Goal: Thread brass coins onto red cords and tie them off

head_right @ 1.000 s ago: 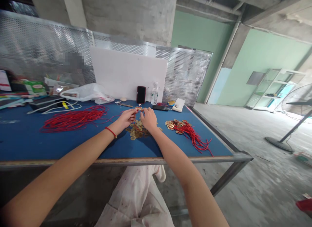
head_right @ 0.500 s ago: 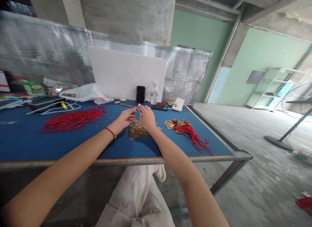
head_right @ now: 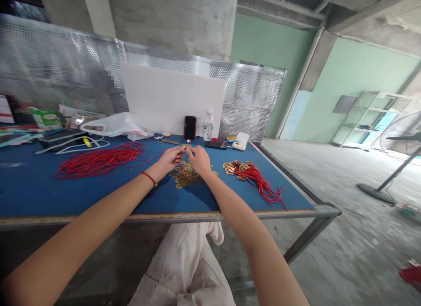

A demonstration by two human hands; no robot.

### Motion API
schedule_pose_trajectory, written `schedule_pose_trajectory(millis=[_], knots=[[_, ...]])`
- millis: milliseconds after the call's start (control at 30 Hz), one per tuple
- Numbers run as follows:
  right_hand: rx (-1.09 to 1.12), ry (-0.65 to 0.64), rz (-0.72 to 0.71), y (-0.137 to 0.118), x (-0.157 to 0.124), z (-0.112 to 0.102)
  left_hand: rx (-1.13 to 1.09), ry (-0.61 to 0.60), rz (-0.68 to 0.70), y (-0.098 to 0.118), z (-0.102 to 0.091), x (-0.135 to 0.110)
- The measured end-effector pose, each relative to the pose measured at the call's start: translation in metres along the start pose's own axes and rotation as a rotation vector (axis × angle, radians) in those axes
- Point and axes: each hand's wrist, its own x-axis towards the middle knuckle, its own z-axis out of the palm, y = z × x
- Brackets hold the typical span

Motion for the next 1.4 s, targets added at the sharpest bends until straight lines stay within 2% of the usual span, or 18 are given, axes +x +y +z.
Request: schedule_pose_trajectory(millis=[167, 267, 333, 500, 733, 1000, 1133, 1333, 1400], knots=[[0.555, -0.180, 0.396, 0.006, 0.004, 0.004, 0.043, 0.002, -0.023, 0.002, 0.003, -0.003], [0.789, -0.226, 0.517, 0.005, 0.003, 0.003, 0.042, -0.021, -0.030, 0.001, 0.002, -0.002], [0.860, -0.232, 0.512, 0.004, 0.002, 0.003, 0.033, -0.046, -0.023, -0.001, 0.001, -0.001], [0.896, -0.248, 0.397, 0.003, 0.002, 0.003, 0.068, -0.051, 0.013, -0.003, 0.000, 0.000], [0.835, -0.233, 0.367, 0.008, 0.003, 0.005, 0.282, 0.005, 0.197, -0.003, 0.000, -0.004], [0.711, -0.223, 0.240, 0.008, 0.007, -0.004, 0.310, -0.003, 0.256, -0.002, -0.001, -0.002], [0.727, -0.253, 0.282, 0.005, 0.008, -0.010, 0.309, -0.001, 0.261, -0.003, -0.001, -0.003], [0.891, -0.306, 0.419, 0.007, 0.008, -0.009, 0.333, -0.045, 0.271, -0.001, 0.003, -0.008], [0.933, -0.320, 0.423, 0.009, 0.008, -0.008, 0.348, -0.040, 0.283, -0.001, 0.005, -0.008]])
